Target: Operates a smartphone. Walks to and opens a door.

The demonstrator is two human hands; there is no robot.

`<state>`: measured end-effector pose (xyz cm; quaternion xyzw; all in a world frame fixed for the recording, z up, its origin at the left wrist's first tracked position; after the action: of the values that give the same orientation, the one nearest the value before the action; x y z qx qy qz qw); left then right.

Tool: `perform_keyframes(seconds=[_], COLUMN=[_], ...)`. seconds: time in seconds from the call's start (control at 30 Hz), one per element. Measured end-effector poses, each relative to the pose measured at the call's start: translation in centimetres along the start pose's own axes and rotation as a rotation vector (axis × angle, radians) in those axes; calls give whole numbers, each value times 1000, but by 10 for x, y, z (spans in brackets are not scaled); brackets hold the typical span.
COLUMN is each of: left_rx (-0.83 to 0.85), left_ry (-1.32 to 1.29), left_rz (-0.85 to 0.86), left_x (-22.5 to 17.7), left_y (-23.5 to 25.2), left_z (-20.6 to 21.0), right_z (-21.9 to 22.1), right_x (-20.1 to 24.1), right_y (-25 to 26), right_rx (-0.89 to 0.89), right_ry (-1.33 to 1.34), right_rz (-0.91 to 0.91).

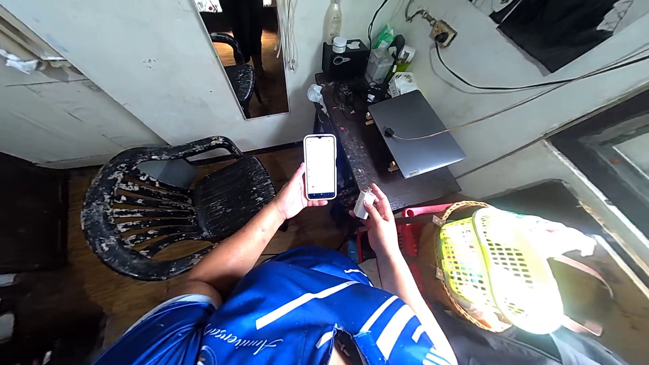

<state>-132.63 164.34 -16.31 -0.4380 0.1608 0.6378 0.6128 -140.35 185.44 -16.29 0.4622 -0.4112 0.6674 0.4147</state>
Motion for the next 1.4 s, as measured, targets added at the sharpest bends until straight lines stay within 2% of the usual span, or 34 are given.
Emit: perform_keyframes(seconds=[0.43,0.67,0.87,1.07,1.2,1.4], left_rx=[0,23,52,77,100,128], left_ry=[3,19,28,40,50,78], left_rz=[-24,-43,-86,-135,-148,-165], left_x=[22,19,10,-11,-34,-75], left_y=[4,27,68,122,159,210], left_z=[20,29,33,26,16,6], right_z=[-26,-34,-32,-12,6,33], right_x=[-4,-3,-5,-12,-17,-5], right_y=[0,10,36,78,116,164], right_rx=[-13,-49,-113,-205,-281,-251], right_ry=[22,28,32,94,157,144], right_rz=[7,-16,-34,68,154,130])
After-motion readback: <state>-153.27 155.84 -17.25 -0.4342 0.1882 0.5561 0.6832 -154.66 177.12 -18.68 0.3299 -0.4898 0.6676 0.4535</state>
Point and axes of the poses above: each hand's wrist, its own y-axis towards the middle knuckle, its own z-axis out of the palm, x = y × z, the point moved 8 cm from there along y, towards the middle knuckle, and after that the axes turned 8 degrees about -x, right-handed, at the moved point
